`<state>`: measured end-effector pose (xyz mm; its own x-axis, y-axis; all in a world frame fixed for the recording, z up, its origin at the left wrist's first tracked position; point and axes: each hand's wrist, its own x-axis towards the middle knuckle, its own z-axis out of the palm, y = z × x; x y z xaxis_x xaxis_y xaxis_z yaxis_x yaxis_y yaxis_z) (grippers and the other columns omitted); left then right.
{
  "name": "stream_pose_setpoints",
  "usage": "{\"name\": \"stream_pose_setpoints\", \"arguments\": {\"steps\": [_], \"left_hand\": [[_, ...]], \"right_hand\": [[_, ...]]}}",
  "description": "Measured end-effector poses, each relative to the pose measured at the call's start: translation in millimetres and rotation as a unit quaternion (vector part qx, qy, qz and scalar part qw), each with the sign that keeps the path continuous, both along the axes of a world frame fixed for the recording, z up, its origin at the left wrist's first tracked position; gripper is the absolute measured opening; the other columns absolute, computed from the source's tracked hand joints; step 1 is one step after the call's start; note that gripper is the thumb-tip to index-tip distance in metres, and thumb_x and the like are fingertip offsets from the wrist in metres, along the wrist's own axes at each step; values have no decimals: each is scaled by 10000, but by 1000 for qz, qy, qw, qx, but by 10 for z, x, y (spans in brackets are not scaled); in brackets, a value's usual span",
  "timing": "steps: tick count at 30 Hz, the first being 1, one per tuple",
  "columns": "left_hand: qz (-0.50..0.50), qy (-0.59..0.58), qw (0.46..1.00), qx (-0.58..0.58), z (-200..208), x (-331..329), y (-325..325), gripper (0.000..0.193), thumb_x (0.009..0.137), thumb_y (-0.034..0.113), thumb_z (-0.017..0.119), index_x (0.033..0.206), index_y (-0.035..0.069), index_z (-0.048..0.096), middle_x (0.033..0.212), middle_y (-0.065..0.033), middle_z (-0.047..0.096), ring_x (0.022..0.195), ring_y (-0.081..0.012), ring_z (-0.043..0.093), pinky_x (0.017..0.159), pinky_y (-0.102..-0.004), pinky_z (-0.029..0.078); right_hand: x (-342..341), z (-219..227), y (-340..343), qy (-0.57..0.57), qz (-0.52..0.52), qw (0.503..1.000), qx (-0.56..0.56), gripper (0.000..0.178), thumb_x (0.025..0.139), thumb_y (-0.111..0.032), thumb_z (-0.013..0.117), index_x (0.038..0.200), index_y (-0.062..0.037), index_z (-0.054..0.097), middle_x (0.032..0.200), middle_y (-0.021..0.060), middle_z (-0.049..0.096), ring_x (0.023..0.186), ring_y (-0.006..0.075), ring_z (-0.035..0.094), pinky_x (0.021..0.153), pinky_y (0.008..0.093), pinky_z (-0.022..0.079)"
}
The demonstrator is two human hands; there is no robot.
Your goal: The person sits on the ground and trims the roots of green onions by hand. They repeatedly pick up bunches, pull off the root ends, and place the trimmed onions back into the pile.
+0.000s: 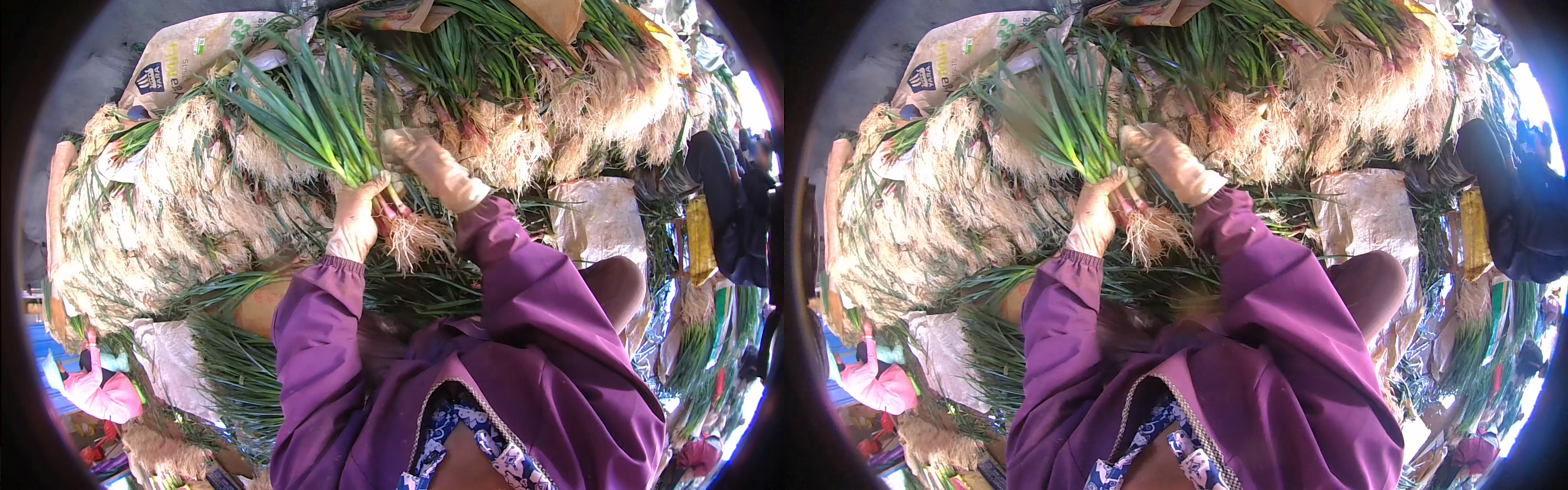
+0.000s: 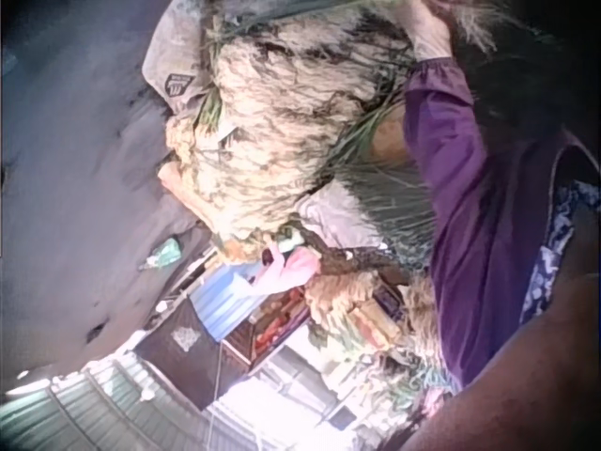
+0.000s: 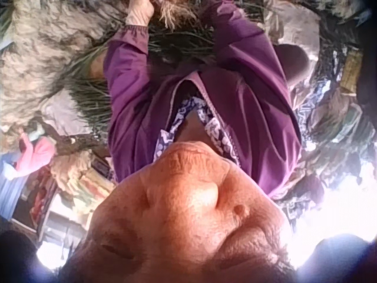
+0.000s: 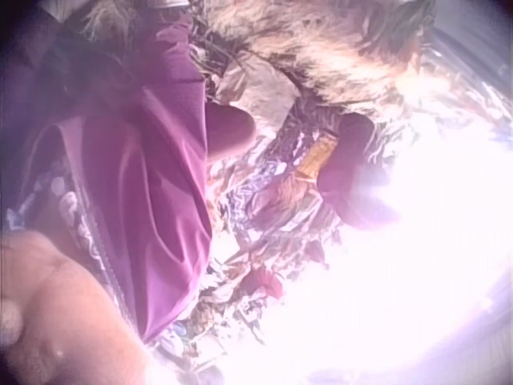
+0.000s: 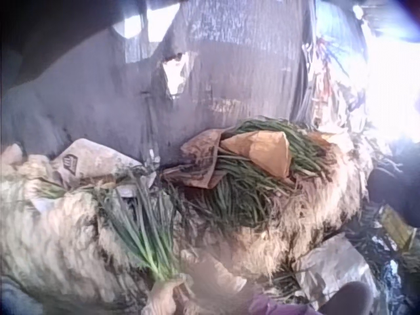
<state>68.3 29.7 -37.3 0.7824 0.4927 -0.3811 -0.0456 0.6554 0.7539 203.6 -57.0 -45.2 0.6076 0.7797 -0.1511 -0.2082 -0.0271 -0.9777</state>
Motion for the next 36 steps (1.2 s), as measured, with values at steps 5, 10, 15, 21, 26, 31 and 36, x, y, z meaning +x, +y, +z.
{"name": "stream_pose_setpoints", "arguments": {"steps": [5,10,15,21,26,31,36], "left_hand": [[-18,19,996,85,73,-13,79,132,886,107,613,981,16,620,817,-108,671,696,-228,666,545,-384,556],[76,-91,989,84,313,-100,182,95,876,50,631,946,-4,594,831,-138,672,672,-226,672,572,-343,586],[27,-67,996,61,339,-24,189,160,862,65,659,1001,7,606,828,-132,659,650,-216,633,519,-326,522],[-14,-25,997,-68,86,76,205,236,819,120,721,1020,38,627,825,-44,639,679,-152,614,613,-313,531],[-11,26,1000,-13,27,69,162,247,790,111,754,983,46,614,841,-42,647,670,-148,606,634,-305,527],[-72,57,996,1,-1,120,-42,149,798,133,742,872,34,660,703,-70,652,459,-151,553,388,-277,452],[-114,100,985,80,-28,48,-64,190,775,184,766,836,39,658,631,-68,633,464,-158,561,427,-269,460]], "right_hand": [[-241,89,137,144,-65,958,239,132,976,-178,505,997,-93,603,633,-23,473,461,98,402,393,220,321],[-11,-258,-639,-613,133,761,-164,194,945,-149,494,894,-29,638,710,68,605,635,218,593,565,331,482],[205,-302,-601,-514,-38,852,-90,270,921,-215,549,1076,4,574,881,197,626,799,374,618,735,416,518],[891,29,114,-666,-104,512,-533,105,907,-60,521,898,-45,624,712,111,600,647,237,618,533,335,529],[496,157,-317,-449,-120,828,-313,164,910,-198,581,930,-36,593,740,138,641,639,260,644,551,377,510],[-543,102,-622,-354,-69,926,-109,229,904,-319,597,924,-90,592,767,159,629,679,356,606,618,403,485],[-356,-8,-617,-438,-167,881,-65,239,888,-265,635,1049,-92,601,841,113,656,791,284,646,693,358,510]]}}
